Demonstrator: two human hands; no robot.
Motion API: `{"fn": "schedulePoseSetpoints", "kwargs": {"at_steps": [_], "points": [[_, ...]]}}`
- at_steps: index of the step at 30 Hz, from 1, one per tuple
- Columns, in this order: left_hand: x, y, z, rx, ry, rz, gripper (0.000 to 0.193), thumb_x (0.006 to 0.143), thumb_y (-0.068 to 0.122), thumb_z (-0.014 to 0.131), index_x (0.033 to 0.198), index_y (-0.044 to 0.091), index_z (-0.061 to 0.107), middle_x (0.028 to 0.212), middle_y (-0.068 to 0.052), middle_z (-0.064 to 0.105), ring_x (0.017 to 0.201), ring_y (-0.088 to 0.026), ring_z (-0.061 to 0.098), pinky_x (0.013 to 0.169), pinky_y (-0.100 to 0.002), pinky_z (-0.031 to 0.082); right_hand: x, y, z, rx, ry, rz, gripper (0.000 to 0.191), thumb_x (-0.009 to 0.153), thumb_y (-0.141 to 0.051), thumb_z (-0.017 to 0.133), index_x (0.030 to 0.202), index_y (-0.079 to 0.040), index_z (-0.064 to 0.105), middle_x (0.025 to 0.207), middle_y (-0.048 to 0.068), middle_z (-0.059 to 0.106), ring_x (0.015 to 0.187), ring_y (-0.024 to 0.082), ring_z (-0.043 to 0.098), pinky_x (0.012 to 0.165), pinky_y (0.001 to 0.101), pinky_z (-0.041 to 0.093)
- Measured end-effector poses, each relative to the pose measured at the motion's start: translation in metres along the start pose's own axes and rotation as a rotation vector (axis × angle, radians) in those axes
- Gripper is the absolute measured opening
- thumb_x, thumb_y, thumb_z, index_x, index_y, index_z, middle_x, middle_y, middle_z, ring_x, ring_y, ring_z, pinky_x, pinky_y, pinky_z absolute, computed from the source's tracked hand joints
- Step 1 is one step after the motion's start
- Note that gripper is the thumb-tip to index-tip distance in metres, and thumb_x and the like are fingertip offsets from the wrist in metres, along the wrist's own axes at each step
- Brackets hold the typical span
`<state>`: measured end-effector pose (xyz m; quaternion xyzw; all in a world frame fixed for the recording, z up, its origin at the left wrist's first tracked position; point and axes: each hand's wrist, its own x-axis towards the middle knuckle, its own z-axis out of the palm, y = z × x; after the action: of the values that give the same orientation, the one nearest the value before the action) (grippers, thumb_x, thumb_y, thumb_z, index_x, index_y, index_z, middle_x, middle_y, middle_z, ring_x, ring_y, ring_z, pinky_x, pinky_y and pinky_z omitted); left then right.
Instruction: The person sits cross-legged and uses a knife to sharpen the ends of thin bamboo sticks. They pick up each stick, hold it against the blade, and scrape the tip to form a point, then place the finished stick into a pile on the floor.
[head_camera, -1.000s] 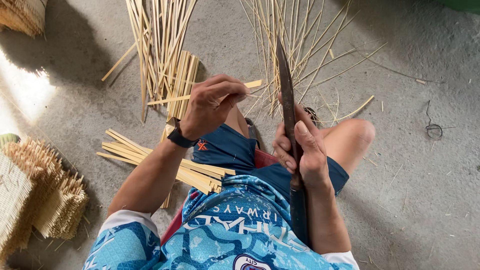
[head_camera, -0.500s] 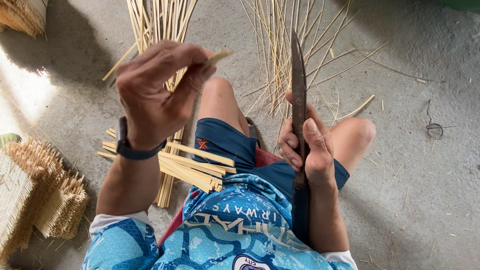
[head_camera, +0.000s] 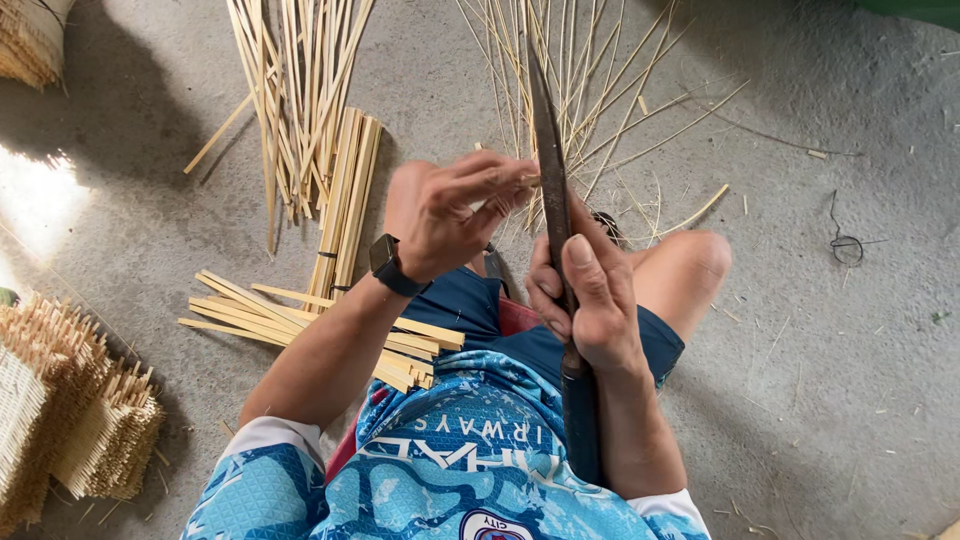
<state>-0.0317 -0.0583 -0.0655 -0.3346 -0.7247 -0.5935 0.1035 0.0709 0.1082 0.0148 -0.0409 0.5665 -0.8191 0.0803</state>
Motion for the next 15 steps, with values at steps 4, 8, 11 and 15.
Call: {"fn": "schedulePoseSetpoints", "kwargs": {"at_steps": [4, 8, 11, 15], "points": [[-0.005, -0.004, 0.009, -0.052, -0.042, -0.018, 0.029, 0.101, 0.007, 0.075, 0.129, 0.007, 0.069, 0.11, -0.01, 0.076, 0.097, -0.022, 0.074, 0.085, -0.032, 0.059, -0.001, 0.005, -0.004, -0.068, 0.013, 0.008, 0.063, 0.114, -0.038, 0.042, 0.167, -0.006, 0.028, 0.08, -0.003, 0.04, 0.054, 0.003, 0.037, 0.045, 0.0155, 0.034], [-0.005, -0.007, 0.01, -0.057, -0.002, 0.038, 0.031, 0.1, 0.007, 0.075, 0.13, 0.006, 0.068, 0.114, -0.011, 0.076, 0.098, -0.024, 0.075, 0.088, -0.036, 0.058, -0.002, 0.009, -0.008, -0.067, 0.025, 0.011, 0.061, 0.114, -0.036, 0.041, 0.166, -0.006, 0.029, 0.08, -0.003, 0.041, 0.055, 0.002, 0.037, 0.045, 0.015, 0.035], [-0.005, -0.007, 0.011, -0.048, -0.013, 0.019, 0.028, 0.1, 0.006, 0.076, 0.127, 0.007, 0.07, 0.11, -0.011, 0.077, 0.092, -0.023, 0.074, 0.083, -0.035, 0.058, -0.003, 0.01, -0.01, -0.047, 0.026, 0.025, 0.061, 0.114, -0.036, 0.042, 0.166, -0.006, 0.029, 0.081, -0.003, 0.041, 0.055, 0.002, 0.038, 0.045, 0.015, 0.035], [-0.005, -0.004, 0.011, -0.052, -0.018, 0.017, 0.028, 0.1, 0.005, 0.075, 0.127, 0.006, 0.07, 0.103, -0.01, 0.076, 0.087, -0.022, 0.072, 0.079, -0.035, 0.057, -0.004, 0.014, -0.012, -0.089, 0.031, 0.013, 0.06, 0.114, -0.036, 0.042, 0.166, -0.007, 0.029, 0.079, -0.003, 0.041, 0.054, 0.002, 0.039, 0.045, 0.0152, 0.036]]}}
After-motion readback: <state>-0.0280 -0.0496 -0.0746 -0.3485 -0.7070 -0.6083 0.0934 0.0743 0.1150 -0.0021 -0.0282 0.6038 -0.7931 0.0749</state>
